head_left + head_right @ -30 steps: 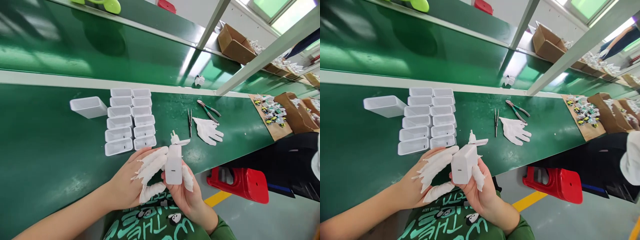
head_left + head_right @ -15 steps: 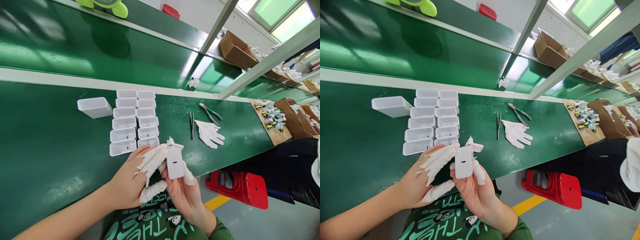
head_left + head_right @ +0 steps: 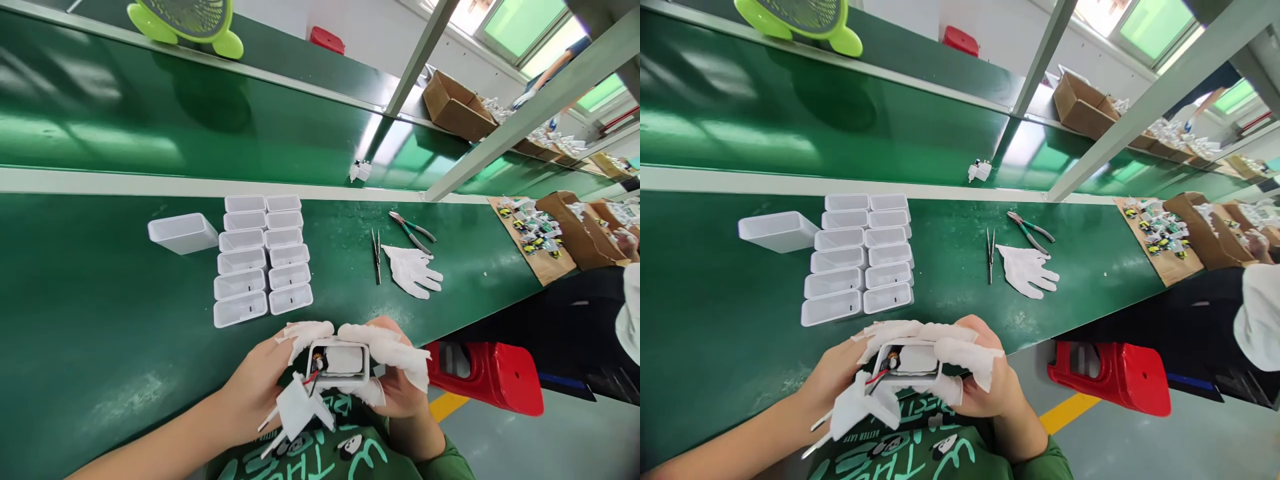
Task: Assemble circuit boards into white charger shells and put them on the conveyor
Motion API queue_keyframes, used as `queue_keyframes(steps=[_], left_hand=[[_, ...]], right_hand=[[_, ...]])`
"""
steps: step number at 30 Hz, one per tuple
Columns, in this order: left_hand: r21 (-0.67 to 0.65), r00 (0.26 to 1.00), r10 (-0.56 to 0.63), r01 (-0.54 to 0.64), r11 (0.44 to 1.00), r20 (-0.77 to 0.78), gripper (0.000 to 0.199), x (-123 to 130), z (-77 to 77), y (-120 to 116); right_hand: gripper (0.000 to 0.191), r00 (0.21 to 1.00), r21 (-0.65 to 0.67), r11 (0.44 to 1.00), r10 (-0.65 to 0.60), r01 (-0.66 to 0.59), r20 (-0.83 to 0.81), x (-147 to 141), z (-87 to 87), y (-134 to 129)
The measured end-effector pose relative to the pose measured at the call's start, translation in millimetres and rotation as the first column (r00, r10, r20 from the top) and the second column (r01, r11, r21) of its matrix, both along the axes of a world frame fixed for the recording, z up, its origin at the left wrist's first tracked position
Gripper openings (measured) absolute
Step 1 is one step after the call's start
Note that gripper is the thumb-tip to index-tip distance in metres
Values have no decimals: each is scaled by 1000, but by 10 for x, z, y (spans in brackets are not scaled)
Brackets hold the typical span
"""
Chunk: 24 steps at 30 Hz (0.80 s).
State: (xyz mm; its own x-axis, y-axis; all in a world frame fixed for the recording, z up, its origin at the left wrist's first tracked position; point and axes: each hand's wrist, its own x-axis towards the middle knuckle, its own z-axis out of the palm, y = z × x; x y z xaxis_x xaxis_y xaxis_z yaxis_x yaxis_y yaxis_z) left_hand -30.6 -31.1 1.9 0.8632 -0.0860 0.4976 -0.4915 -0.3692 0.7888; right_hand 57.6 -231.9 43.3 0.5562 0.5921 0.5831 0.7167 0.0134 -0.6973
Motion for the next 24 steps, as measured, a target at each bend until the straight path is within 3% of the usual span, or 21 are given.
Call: queue_keyframes(steps=[4, 9, 17, 21, 24], left_hand=[[-1, 1000, -15, 15, 1000, 4, 62, -1, -70, 20], [19, 999, 13, -14, 1000, 35, 58, 23, -21, 35], [21, 997, 61, -61, 998, 42, 52, 64, 48, 10], [167, 994, 74, -87, 982, 81, 45, 97, 166, 26], [303, 965, 147, -209, 930, 217, 43, 106, 218, 73]], right_hand=[[58, 1000, -3, 1000, 8, -7, 14, 15, -37, 28], [44, 997, -97, 995, 22, -14, 80, 26, 10, 44], [44, 998, -182, 983, 28, -16, 63, 78, 70, 77], [47, 981, -357, 925, 173, -130, 92, 187, 188, 52], [38, 956, -406, 899, 246, -164, 160, 370, 291, -9]])
